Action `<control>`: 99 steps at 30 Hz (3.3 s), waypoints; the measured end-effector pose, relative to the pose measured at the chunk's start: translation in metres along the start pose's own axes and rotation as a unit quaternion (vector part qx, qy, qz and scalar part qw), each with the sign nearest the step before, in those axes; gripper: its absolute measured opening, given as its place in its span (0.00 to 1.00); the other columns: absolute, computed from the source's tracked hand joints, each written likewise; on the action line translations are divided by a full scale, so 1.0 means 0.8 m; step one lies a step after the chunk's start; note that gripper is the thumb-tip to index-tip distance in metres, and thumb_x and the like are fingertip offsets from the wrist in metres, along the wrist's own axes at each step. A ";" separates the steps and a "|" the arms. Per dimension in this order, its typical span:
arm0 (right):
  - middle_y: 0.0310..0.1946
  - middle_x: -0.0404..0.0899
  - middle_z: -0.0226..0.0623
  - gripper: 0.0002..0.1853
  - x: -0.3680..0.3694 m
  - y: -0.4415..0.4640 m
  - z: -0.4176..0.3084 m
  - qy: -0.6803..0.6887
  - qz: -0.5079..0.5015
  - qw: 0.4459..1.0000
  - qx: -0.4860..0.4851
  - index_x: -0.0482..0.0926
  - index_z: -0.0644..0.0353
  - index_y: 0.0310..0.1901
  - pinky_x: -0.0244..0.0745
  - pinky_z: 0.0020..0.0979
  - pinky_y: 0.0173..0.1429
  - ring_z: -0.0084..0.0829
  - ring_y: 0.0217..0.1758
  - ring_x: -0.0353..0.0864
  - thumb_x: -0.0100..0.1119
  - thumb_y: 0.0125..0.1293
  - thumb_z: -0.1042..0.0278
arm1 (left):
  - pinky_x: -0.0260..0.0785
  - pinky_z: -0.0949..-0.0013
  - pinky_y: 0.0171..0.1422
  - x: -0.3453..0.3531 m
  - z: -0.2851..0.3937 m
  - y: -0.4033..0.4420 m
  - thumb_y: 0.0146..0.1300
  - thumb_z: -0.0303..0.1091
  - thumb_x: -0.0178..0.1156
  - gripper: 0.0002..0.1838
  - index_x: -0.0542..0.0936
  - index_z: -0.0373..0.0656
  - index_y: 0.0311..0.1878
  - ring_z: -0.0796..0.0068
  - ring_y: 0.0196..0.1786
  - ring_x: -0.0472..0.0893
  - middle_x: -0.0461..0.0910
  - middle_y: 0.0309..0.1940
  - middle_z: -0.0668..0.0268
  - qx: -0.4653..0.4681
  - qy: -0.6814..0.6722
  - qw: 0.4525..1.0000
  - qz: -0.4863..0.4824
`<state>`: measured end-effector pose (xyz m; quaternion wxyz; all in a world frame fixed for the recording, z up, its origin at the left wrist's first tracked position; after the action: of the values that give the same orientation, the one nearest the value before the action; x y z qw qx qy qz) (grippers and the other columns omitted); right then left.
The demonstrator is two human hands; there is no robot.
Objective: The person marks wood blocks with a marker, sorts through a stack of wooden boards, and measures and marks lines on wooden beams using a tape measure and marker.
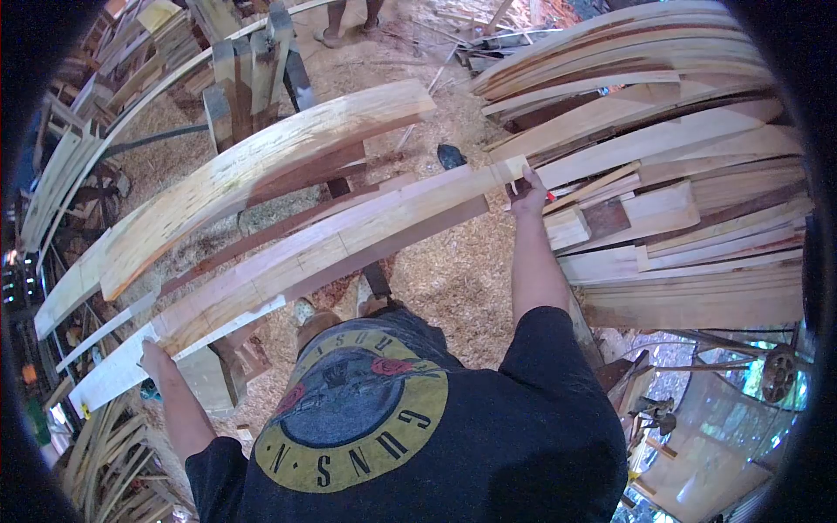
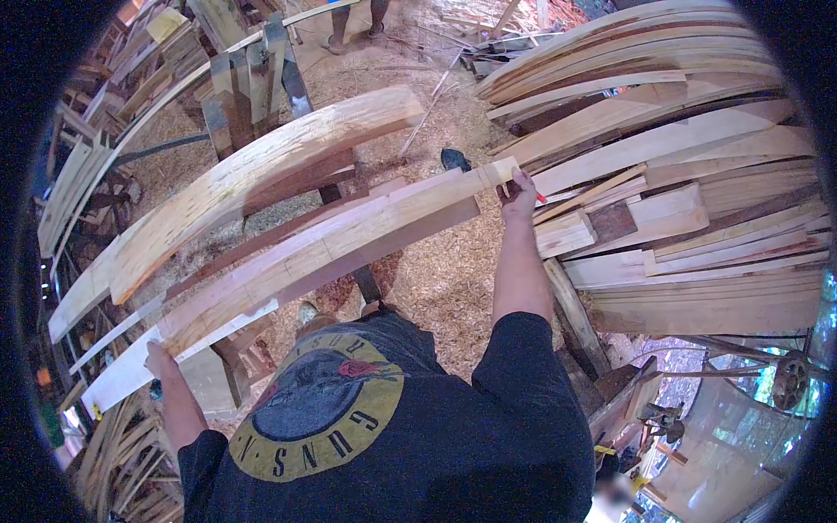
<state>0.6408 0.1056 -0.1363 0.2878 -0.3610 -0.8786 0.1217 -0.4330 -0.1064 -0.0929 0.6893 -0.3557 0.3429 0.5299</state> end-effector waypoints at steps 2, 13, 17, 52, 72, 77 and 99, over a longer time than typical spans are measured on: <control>0.42 0.83 0.21 0.23 -0.001 0.002 0.002 0.000 0.003 1.000 0.003 0.75 0.40 0.52 0.73 0.42 0.47 0.26 0.48 0.81 0.72 0.54 0.63 | 0.68 0.50 0.62 0.004 -0.006 0.008 0.61 0.59 0.50 0.40 0.82 0.22 0.50 0.45 0.55 0.83 0.84 0.51 0.40 0.005 -0.017 1.000 0.001; 0.43 0.82 0.19 0.21 -0.008 0.016 0.008 0.002 -0.019 1.000 0.009 0.75 0.39 0.49 0.71 0.43 0.49 0.25 0.50 0.79 0.73 0.54 0.62 | 0.73 0.57 0.57 -0.003 0.013 -0.015 0.65 0.52 0.56 0.38 0.72 0.18 0.59 0.53 0.51 0.82 0.80 0.53 0.41 -0.005 -0.029 0.999 -0.045; 0.43 0.84 0.21 0.15 -0.006 0.008 0.006 -0.010 0.005 1.000 0.001 0.82 0.42 0.45 0.73 0.41 0.52 0.27 0.51 0.80 0.70 0.54 0.59 | 0.73 0.57 0.56 -0.009 0.020 -0.027 0.66 0.53 0.57 0.37 0.75 0.19 0.57 0.55 0.51 0.83 0.82 0.51 0.43 0.000 -0.026 0.999 -0.044; 0.45 0.81 0.19 0.26 -0.006 0.009 0.004 0.004 -0.004 1.000 0.004 0.74 0.40 0.54 0.67 0.43 0.52 0.25 0.52 0.77 0.74 0.54 0.62 | 0.73 0.59 0.57 -0.009 0.016 -0.024 0.64 0.54 0.57 0.38 0.74 0.21 0.59 0.54 0.51 0.82 0.81 0.52 0.44 -0.010 -0.029 0.999 -0.036; 0.46 0.85 0.25 0.16 -0.019 0.033 0.013 -0.018 -0.066 0.998 -0.001 0.83 0.45 0.49 0.74 0.40 0.54 0.29 0.54 0.81 0.68 0.58 0.58 | 0.74 0.52 0.61 0.000 0.045 -0.035 0.68 0.46 0.54 0.26 0.76 0.32 0.58 0.43 0.56 0.82 0.83 0.50 0.43 0.235 0.364 0.901 -0.035; 0.48 0.83 0.23 0.20 -0.003 0.005 -0.001 -0.098 -0.030 0.994 -0.033 0.79 0.44 0.52 0.73 0.37 0.54 0.25 0.54 0.79 0.67 0.59 0.54 | 0.69 0.47 0.68 -0.010 0.016 -0.018 0.70 0.52 0.50 0.26 0.78 0.42 0.59 0.41 0.61 0.79 0.82 0.53 0.44 0.089 0.066 0.990 0.083; 0.39 0.79 0.36 0.11 0.033 -0.063 0.025 -0.165 0.132 0.967 -0.140 0.77 0.59 0.37 0.77 0.39 0.46 0.32 0.43 0.80 0.57 0.59 0.61 | 0.75 0.57 0.56 -0.064 -0.016 0.013 0.56 0.49 0.62 0.24 0.87 0.41 0.48 0.55 0.46 0.87 0.88 0.42 0.53 0.093 0.031 0.993 0.061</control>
<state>0.5852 0.0884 -0.1198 0.0668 -0.4855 -0.8668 0.0923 -0.4551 -0.1404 -0.0572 0.6751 -0.2848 0.4326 0.5253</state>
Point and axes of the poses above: each hand's wrist, its own y-axis towards the middle knuckle, its own x-axis out of the palm, z = x × y, the point moved 7 cm from there along y, towards the middle knuckle
